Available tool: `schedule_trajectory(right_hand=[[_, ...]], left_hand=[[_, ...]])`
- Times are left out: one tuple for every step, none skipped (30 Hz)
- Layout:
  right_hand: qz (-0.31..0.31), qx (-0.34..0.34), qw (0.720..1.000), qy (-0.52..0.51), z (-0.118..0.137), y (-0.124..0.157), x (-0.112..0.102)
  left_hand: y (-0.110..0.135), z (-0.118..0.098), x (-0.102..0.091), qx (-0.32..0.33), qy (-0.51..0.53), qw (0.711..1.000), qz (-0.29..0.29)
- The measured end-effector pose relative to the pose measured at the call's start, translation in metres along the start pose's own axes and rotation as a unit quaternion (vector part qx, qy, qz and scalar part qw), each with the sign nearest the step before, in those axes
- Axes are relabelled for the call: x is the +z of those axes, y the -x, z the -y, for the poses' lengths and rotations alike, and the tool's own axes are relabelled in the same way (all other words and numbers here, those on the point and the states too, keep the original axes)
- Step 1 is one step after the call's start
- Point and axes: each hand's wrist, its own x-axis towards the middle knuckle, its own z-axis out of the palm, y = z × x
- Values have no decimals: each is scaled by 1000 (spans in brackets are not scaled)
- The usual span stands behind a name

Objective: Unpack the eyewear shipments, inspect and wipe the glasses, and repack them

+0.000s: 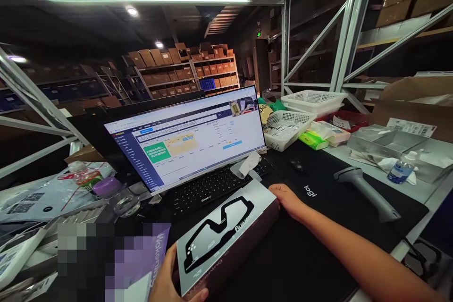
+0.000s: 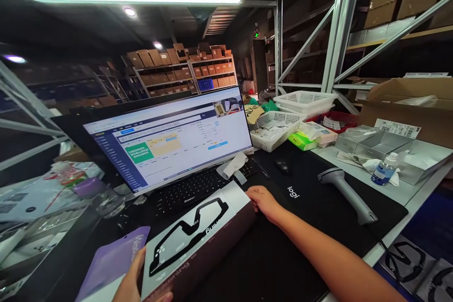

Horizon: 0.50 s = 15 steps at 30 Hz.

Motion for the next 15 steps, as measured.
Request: schedule_trajectory(right_hand=[[1,-2,1000,7,-2,-4,-5],[3,-4,1000,14,-5,-7,-11],[6,-6,1000,22,-6,-10,-18],[10,-7,1000,29,-8,-13,-25],[14,-8,999,37,-8,-15,-32],[18,-8,999,45,-9,-18,-39],[21,-7,998,53,-10,-19,-45],[23,-6,998,61,-11,-21,-51],[24,-5,997,69,-12,-23,-56],[24,-2,997,77,-13,-25,-61],[23,1,996,85,-15,-26,-64],[22,4,996,91,-17,-28,-67],[21,8,995,98,-19,-29,-69],[20,11,994,103,-20,-30,-70],[19,15,994,108,-21,-30,-71]], left_hand=[[0,0,1,-2,-7,1000,-1],[1,0,1,-2,-17,1000,-2],[1,1,1,1,-27,1000,-1],[2,2,0,5,-38,999,-1],[2,3,-2,10,-45,999,0],[2,5,-3,11,-49,999,-2],[1,7,-5,10,-48,999,-3],[0,10,-7,7,-46,999,-2],[-2,12,-8,3,-42,999,6],[-3,15,-10,-4,-37,999,14],[-4,18,-11,-11,-30,999,23],[-5,21,-13,-20,-22,999,27],[-6,23,-14,-30,-12,999,28],[-5,24,-15,-43,3,999,24],[-5,25,-17,-56,24,998,15]])
